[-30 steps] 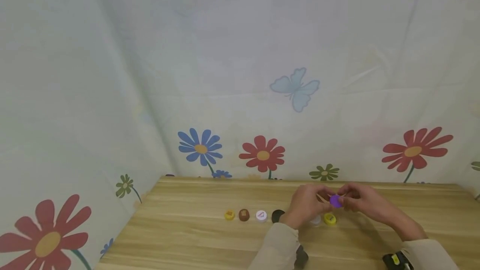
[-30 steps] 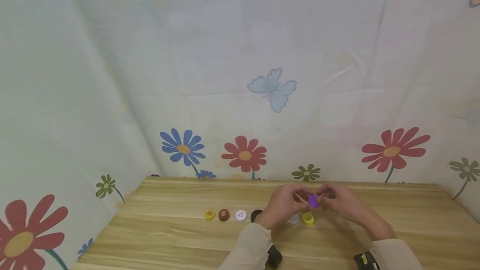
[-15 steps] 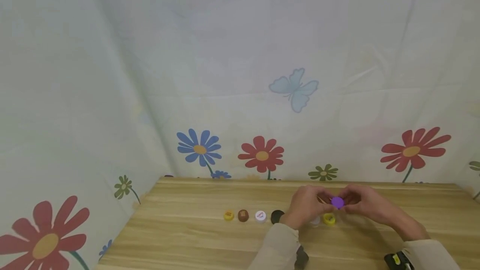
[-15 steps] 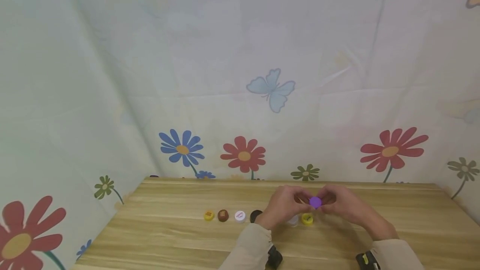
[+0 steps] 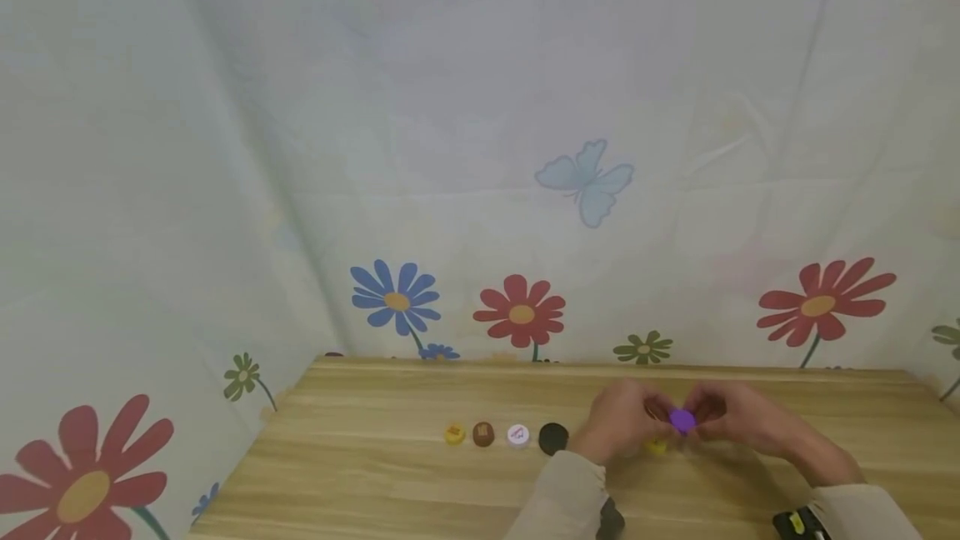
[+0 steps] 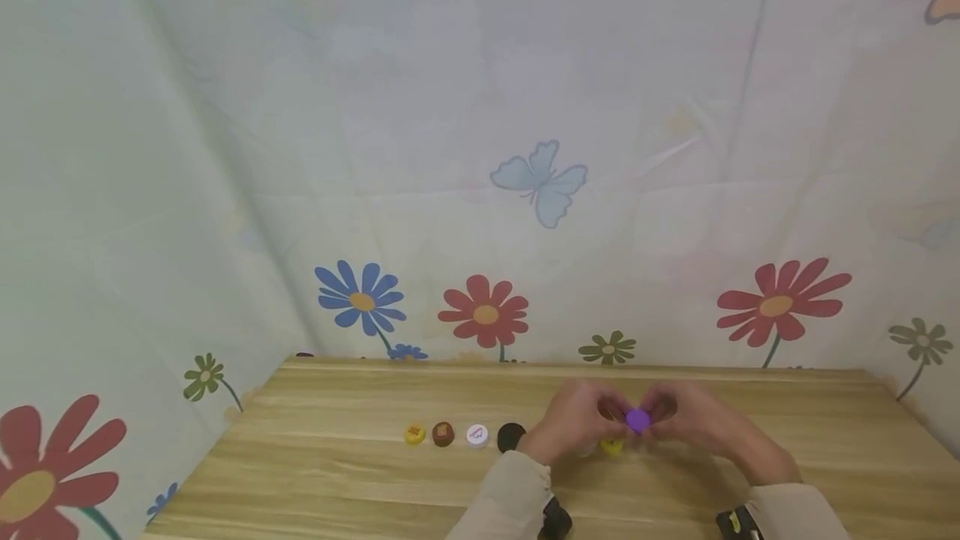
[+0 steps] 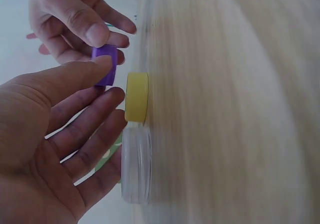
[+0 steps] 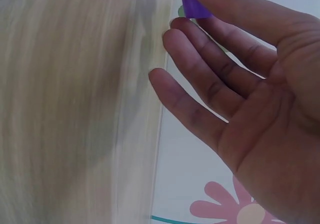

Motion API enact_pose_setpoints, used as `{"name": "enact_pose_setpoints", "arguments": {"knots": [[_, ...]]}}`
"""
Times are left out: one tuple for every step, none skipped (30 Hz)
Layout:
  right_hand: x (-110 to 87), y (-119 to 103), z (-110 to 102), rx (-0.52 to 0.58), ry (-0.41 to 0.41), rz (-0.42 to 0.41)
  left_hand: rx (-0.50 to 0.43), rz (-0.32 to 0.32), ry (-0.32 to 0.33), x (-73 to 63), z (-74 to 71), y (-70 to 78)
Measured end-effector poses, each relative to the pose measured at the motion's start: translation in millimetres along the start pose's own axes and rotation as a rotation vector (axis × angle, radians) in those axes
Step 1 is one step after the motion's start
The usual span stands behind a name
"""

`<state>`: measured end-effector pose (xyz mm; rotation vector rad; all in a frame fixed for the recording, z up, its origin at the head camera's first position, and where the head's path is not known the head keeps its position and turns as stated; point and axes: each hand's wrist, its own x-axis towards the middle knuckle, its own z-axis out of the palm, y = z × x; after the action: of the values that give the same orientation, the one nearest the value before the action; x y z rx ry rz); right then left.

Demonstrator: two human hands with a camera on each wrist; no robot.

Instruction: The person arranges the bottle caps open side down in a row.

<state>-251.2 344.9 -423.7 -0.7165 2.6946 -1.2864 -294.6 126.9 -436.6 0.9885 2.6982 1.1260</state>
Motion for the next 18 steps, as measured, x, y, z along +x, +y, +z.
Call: {"name": "enact_pose_setpoints", "arguments": {"knots": [[-0.5,1.2,-0.1,0.006,-0.008,0.002,-0.002,-0.014,-0.008,-0.3,0.4,1.7],[-1.1,2.2,-0.2,0.011,-0.015,0.004,0.005,-0.024,-0.017,-0.6,0.8,3.4],[-1.5,3.1,-0.4,0.010,-0.018,0.003,0.009,-0.034,-0.023,-0.8,1.1,5.0],[-1.8,4.0,-0.5,0.008,-0.021,0.004,0.015,-0.044,-0.029,-1.0,1.4,6.4],[-1.9,4.5,-0.6,0.008,-0.024,0.010,0.023,-0.054,-0.035,-1.1,1.7,7.6],[-2.1,5.0,-0.7,0.007,-0.027,0.014,0.028,-0.061,-0.041,-1.0,2.1,8.3],[-2.1,5.2,-0.8,0.008,-0.029,0.018,0.038,-0.066,-0.045,-0.7,2.5,8.7],[-2.1,5.6,-0.9,0.009,-0.031,0.023,0.050,-0.066,-0.047,-0.3,3.2,8.7],[-2.1,5.6,-0.9,0.010,-0.034,0.028,0.061,-0.067,-0.048,0.1,3.8,8.6],[-2.2,5.8,-0.9,0.013,-0.037,0.031,0.076,-0.066,-0.048,0.5,4.3,8.3],[-2.2,6.1,-0.8,0.017,-0.040,0.034,0.089,-0.064,-0.048,0.8,4.8,8.1],[-2.5,6.4,-0.8,0.018,-0.043,0.033,0.101,-0.061,-0.047,1.1,5.3,7.8],[-2.6,6.7,-0.6,0.024,-0.047,0.035,0.114,-0.058,-0.048,1.4,5.8,7.6],[-2.7,7.2,-0.3,0.027,-0.049,0.033,0.127,-0.057,-0.049,1.7,6.2,7.6],[-3.0,7.7,0.0,0.032,-0.052,0.035,0.140,-0.055,-0.050,1.9,6.6,7.7],[-3.1,8.4,0.5,0.034,-0.054,0.036,0.154,-0.054,-0.051,2.1,7.0,7.8],[-3.5,8.8,0.8,0.033,-0.055,0.031,0.170,-0.051,-0.052,2.3,7.5,8.0],[-3.9,9.0,1.0,0.030,-0.055,0.029,0.183,-0.050,-0.053,2.5,8.1,8.2]]}}
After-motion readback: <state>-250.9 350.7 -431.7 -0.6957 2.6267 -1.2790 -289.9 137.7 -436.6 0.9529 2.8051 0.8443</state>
